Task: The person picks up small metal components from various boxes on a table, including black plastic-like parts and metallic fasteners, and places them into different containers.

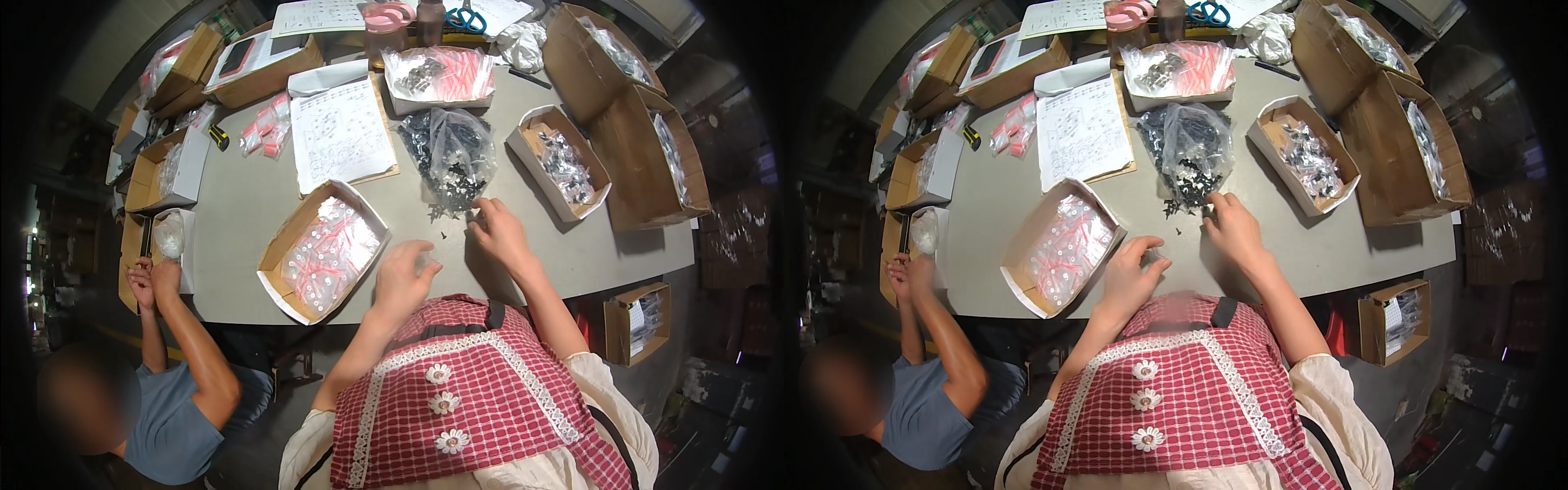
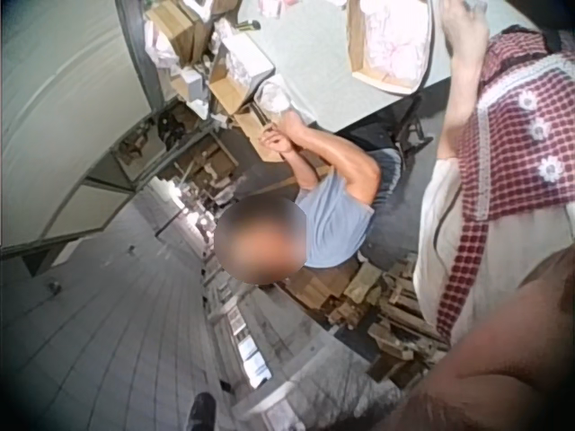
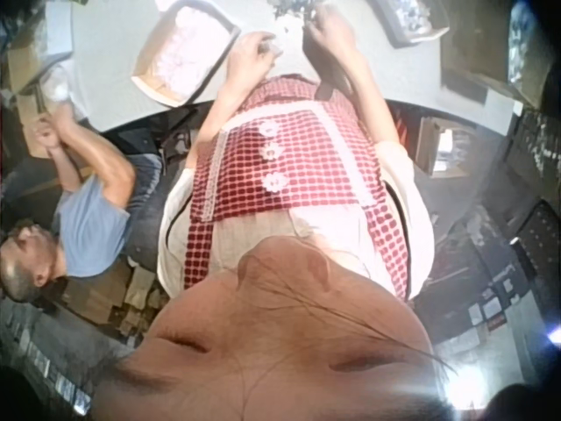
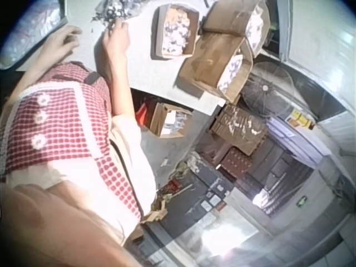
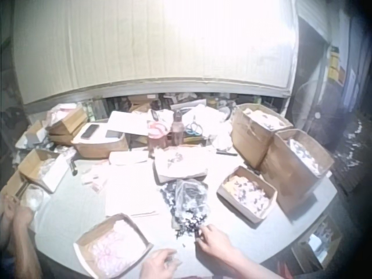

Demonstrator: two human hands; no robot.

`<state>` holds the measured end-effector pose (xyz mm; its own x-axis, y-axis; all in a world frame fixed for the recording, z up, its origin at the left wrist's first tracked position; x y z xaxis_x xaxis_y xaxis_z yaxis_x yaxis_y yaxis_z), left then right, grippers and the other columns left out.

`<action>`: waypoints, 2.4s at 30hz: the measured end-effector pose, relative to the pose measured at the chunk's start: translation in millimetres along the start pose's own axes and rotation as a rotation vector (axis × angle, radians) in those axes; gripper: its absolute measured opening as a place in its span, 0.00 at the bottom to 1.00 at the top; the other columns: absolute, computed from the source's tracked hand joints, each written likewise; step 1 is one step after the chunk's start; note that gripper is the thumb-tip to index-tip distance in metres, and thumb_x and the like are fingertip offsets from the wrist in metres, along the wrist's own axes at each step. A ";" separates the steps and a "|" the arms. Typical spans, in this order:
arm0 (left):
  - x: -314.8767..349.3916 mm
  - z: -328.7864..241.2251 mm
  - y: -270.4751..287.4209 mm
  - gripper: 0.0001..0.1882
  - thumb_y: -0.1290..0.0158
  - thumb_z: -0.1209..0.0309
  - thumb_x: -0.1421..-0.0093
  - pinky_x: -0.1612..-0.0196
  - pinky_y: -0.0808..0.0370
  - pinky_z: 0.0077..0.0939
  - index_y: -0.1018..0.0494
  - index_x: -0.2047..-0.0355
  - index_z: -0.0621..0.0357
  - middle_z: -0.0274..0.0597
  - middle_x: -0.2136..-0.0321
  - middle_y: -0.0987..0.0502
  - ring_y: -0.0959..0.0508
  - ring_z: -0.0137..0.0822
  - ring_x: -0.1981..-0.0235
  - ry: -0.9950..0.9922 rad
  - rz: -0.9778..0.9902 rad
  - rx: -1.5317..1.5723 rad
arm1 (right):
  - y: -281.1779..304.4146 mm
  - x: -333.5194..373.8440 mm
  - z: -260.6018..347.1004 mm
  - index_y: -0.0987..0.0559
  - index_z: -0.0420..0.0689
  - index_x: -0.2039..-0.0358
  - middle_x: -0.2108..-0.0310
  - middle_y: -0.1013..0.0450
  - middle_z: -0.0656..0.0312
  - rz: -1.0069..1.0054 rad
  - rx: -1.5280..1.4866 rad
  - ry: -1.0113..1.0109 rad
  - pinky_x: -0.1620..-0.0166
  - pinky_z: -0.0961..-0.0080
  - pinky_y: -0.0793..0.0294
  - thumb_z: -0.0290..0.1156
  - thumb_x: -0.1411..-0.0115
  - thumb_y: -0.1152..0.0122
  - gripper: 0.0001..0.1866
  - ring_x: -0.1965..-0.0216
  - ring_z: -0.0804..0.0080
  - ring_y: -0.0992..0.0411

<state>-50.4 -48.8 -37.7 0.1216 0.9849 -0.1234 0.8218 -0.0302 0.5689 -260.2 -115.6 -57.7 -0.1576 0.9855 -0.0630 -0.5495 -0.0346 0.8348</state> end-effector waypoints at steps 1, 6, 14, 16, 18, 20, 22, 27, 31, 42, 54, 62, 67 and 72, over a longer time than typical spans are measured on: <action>-0.1 0.0 -1.3 0.16 0.37 0.70 0.48 0.59 0.24 0.31 0.24 0.59 0.61 0.46 0.60 0.21 0.21 0.42 0.61 0.019 0.004 0.028 | -1.1 -1.3 8.9 0.25 0.44 0.53 0.62 0.28 0.52 -0.004 0.024 0.041 0.59 0.59 0.25 0.32 0.47 0.36 0.21 0.62 0.53 0.26; -0.6 6.0 -7.4 0.18 0.36 0.70 0.48 0.59 0.23 0.29 0.24 0.58 0.62 0.45 0.60 0.21 0.20 0.40 0.62 0.011 -0.001 0.050 | -22.2 0.1 8.5 0.26 0.42 0.54 0.61 0.29 0.51 -0.078 0.031 0.274 0.54 0.59 0.28 0.29 0.49 0.36 0.20 0.57 0.50 0.29; 0.7 12.2 -10.9 0.18 0.36 0.70 0.49 0.60 0.23 0.28 0.24 0.58 0.63 0.45 0.61 0.20 0.20 0.37 0.64 0.097 0.011 0.128 | -8.9 23.7 -16.0 0.25 0.41 0.58 0.61 0.29 0.52 0.054 -0.326 0.015 0.57 0.66 0.27 0.20 0.53 0.43 0.18 0.60 0.55 0.28; 0.3 12.7 -12.9 0.18 0.36 0.70 0.49 0.60 0.22 0.27 0.24 0.58 0.63 0.45 0.61 0.20 0.19 0.36 0.65 0.109 0.035 0.141 | -8.0 24.0 -24.0 0.25 0.40 0.57 0.60 0.29 0.52 0.027 -0.322 -0.022 0.57 0.67 0.26 0.20 0.54 0.44 0.19 0.60 0.56 0.27; 1.5 16.4 -14.5 0.19 0.36 0.70 0.49 0.61 0.22 0.27 0.24 0.57 0.63 0.45 0.62 0.20 0.19 0.36 0.66 0.139 0.045 0.145 | -6.8 22.3 -24.8 0.25 0.40 0.57 0.61 0.29 0.52 0.045 -0.303 -0.028 0.57 0.67 0.26 0.20 0.53 0.43 0.19 0.60 0.56 0.27; 2.2 18.4 -15.9 0.19 0.36 0.70 0.48 0.61 0.22 0.27 0.24 0.57 0.63 0.45 0.62 0.20 0.19 0.35 0.66 0.147 0.047 0.153 | -5.5 19.4 -21.9 0.25 0.40 0.58 0.61 0.29 0.52 0.059 -0.283 -0.050 0.58 0.67 0.26 0.22 0.52 0.41 0.18 0.61 0.55 0.27; 1.8 18.6 -15.6 0.19 0.36 0.70 0.48 0.60 0.22 0.27 0.24 0.57 0.63 0.45 0.62 0.20 0.19 0.35 0.65 0.131 0.041 0.165 | -5.9 15.7 -17.7 0.25 0.39 0.59 0.62 0.29 0.51 0.070 -0.263 -0.087 0.58 0.65 0.26 0.23 0.51 0.39 0.16 0.62 0.54 0.27; 3.2 16.1 -14.9 0.19 0.36 0.70 0.48 0.60 0.22 0.27 0.24 0.57 0.63 0.45 0.63 0.20 0.19 0.36 0.65 0.139 0.052 0.169 | -12.1 12.9 -14.3 0.24 0.39 0.66 0.66 0.28 0.48 -0.013 -0.030 0.043 0.60 0.59 0.26 0.24 0.50 0.39 0.09 0.64 0.48 0.27; 4.0 14.0 -12.7 0.19 0.36 0.70 0.48 0.59 0.22 0.27 0.25 0.57 0.63 0.45 0.63 0.20 0.19 0.36 0.64 0.114 0.036 0.176 | -8.5 15.5 -17.3 0.23 0.40 0.71 0.70 0.27 0.49 -0.061 -0.022 0.043 0.62 0.55 0.26 0.23 0.50 0.41 0.04 0.67 0.45 0.27; -0.5 -1.0 -14.9 0.17 0.38 0.75 0.47 0.55 0.22 0.29 0.24 0.56 0.64 0.45 0.60 0.19 0.18 0.36 0.59 -0.001 0.092 0.361 | 33.6 33.5 55.4 0.19 0.38 0.64 0.66 0.23 0.60 0.110 -0.648 0.196 0.60 0.77 0.24 0.20 0.48 0.35 0.09 0.65 0.72 0.23; -1.5 -3.9 -11.2 0.18 0.38 0.75 0.46 0.57 0.22 0.26 0.24 0.54 0.62 0.41 0.59 0.19 0.18 0.33 0.60 0.062 0.085 0.394 | 23.9 16.5 6.2 0.19 0.40 0.62 0.67 0.24 0.53 -0.050 -0.326 -0.067 0.63 0.71 0.24 0.23 0.47 0.38 0.11 0.69 0.64 0.23; -1.5 1.4 -13.0 0.17 0.38 0.75 0.45 0.58 0.22 0.26 0.24 0.54 0.62 0.41 0.59 0.19 0.18 0.32 0.60 0.050 0.030 0.395 | -19.1 8.1 -10.1 0.25 0.38 0.70 0.70 0.25 0.48 -0.010 -0.017 0.001 0.63 0.58 0.26 0.35 0.47 0.37 0.13 0.68 0.47 0.25; -0.7 5.8 -12.8 0.17 0.39 0.75 0.45 0.57 0.22 0.25 0.25 0.54 0.63 0.43 0.59 0.20 0.18 0.32 0.61 0.078 0.043 0.397 | -14.1 11.9 -12.5 0.23 0.37 0.72 0.73 0.25 0.54 0.100 -0.317 -0.069 0.68 0.69 0.26 0.31 0.46 0.37 0.10 0.72 0.65 0.24; -1.2 1.4 -12.7 0.18 0.38 0.76 0.45 0.56 0.22 0.26 0.25 0.54 0.65 0.44 0.59 0.20 0.18 0.33 0.61 0.006 0.050 0.397 | 32.1 32.8 49.5 0.20 0.38 0.65 0.70 0.23 0.59 0.150 -0.619 0.152 0.68 0.78 0.25 0.25 0.43 0.37 0.06 0.71 0.76 0.25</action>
<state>-60.2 -49.8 -45.9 0.1651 0.9814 -0.0981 0.9663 -0.1410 0.2155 -242.3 -76.1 -5.9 -0.3584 0.9297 -0.0847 -0.8763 -0.3038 0.3739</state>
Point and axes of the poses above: each hand's wrist, its own x-axis away from the middle knuckle, its own y-axis out of the back of the hand, z = x × y, the point moved 4 cm from there along -x, towards the middle knuckle
